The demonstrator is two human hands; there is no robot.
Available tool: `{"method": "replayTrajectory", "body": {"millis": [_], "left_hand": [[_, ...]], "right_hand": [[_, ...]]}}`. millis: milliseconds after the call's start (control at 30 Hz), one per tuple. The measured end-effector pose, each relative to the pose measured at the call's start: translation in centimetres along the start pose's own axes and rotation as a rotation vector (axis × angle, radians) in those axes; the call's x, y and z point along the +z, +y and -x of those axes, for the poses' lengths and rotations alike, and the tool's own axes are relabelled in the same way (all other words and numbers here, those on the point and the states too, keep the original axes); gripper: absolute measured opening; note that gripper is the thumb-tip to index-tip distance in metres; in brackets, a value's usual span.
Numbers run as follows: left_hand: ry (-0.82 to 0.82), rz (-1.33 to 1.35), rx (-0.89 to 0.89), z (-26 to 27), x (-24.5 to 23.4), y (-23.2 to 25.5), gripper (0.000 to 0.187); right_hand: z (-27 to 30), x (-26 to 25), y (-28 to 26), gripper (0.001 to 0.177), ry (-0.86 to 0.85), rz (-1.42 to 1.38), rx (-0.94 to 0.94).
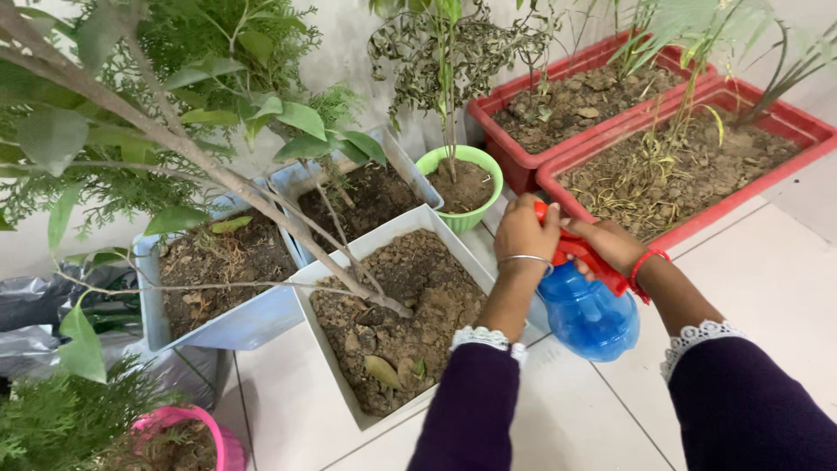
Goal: The person uses a blue spray bottle with a red nozzle to mist several potted plants arranged on a tiled floor. The person moves the spray bottle between different containers, including rectangular trays and round pots, and sprays the soil and foliage of each plant.
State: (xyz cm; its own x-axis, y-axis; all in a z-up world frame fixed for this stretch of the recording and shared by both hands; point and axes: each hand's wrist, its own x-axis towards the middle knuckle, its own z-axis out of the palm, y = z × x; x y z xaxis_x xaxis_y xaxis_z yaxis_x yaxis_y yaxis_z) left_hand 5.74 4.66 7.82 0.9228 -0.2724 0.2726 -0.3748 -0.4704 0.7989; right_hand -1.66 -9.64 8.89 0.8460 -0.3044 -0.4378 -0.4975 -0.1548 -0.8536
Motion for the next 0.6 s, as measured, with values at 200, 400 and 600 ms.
{"method": "replayTrajectory", "body": {"millis": [200,400,600], "left_hand": [[0.225,0.349,0.12,-4.5,-4.0,0.5,0.032],[0.25,0.567,0.165,-6.4,-10.4,0.3,0.029],[0.359,0.26,0.363,-6.7,-11.9,-0.3,0.035]], "right_hand": [[0.5,1.0,-1.5,0.058,0.026,0.124,-0.058],[-2.6,1.4,-0.1,0.057,-0.005,0.186,-0.108],[-4.7,2.6,0.1,0.054,-0.055,0.094,-0.122]]}}
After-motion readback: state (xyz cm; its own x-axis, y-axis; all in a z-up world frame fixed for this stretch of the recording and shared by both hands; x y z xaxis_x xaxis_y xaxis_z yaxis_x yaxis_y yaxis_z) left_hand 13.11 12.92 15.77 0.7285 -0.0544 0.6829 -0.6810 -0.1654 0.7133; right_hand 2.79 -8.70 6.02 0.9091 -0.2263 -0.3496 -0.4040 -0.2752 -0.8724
